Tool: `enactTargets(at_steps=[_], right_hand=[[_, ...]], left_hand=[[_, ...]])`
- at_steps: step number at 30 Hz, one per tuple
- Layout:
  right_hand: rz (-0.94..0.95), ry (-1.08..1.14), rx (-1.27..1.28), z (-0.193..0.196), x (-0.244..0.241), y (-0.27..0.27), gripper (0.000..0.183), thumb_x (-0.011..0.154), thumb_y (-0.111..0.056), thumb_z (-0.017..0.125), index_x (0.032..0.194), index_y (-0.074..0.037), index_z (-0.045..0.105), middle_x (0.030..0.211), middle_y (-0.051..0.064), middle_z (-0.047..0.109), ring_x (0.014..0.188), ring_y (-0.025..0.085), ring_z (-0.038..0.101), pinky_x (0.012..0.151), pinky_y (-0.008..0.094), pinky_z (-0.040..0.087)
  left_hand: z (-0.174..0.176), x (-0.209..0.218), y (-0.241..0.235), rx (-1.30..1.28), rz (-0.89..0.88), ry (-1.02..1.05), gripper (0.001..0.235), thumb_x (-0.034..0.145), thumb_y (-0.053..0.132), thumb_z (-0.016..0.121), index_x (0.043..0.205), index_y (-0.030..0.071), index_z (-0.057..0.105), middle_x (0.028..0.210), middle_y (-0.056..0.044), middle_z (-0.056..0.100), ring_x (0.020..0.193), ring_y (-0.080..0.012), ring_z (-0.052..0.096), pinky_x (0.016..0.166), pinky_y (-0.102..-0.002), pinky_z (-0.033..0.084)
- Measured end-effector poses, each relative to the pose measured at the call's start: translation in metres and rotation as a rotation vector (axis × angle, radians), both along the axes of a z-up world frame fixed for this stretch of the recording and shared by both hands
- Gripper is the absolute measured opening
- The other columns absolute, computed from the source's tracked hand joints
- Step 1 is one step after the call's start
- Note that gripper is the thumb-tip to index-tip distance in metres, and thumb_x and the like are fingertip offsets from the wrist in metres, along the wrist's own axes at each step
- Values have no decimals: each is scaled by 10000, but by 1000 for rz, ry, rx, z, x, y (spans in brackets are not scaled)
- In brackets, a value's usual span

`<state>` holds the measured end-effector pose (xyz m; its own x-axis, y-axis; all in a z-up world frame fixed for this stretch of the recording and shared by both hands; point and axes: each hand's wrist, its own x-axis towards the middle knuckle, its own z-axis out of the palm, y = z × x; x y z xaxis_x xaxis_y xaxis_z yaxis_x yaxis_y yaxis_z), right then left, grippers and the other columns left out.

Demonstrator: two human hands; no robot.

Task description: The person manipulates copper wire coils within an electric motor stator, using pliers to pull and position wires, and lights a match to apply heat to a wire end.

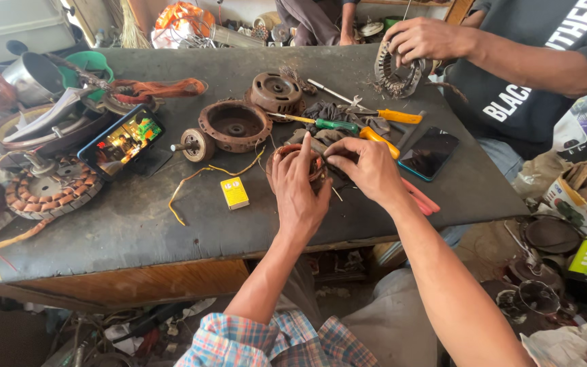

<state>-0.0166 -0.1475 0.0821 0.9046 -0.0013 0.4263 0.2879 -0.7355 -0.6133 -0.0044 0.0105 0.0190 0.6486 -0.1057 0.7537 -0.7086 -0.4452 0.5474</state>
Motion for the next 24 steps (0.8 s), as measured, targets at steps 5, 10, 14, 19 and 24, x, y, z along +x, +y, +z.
enactTargets(at_steps=[5,10,14,19,24], right_hand=[[-32,166,174,-7,10,-6,149,884,-114,747,1007,-31,768,830,48,785,734,93,725,668,255,558],[3,277,476,-24,20,-15,152,917,-115,723,1011,0,757,868,37,769,748,81,696,680,237,587],[38,294,563,-38,28,-19,142,924,-100,714,1005,12,745,882,52,764,750,97,705,691,246,592],[50,298,670,-49,31,-23,150,920,-97,717,1015,19,725,895,64,758,756,112,710,688,257,586],[52,326,748,-55,34,-25,147,926,-112,723,1011,8,730,875,54,744,763,118,707,691,255,583]], left_hand=[[18,-20,7,158,27,-37,999,698,240,847,1549,49,360,1220,-180,560,1252,-382,468,1156,-567,276],[14,-36,14,384,-28,-55,876,721,206,808,1504,47,449,1162,-137,628,1123,-336,594,963,-518,435],[1,-33,24,328,-93,47,574,889,155,724,1443,130,575,1019,-57,695,831,-269,702,714,-422,555],[1,-26,44,362,-84,101,534,851,206,740,1369,171,617,912,-74,758,690,-317,708,592,-454,538],[0,-10,57,306,-2,72,429,897,193,724,1323,216,683,847,-97,753,675,-297,720,595,-436,541]])
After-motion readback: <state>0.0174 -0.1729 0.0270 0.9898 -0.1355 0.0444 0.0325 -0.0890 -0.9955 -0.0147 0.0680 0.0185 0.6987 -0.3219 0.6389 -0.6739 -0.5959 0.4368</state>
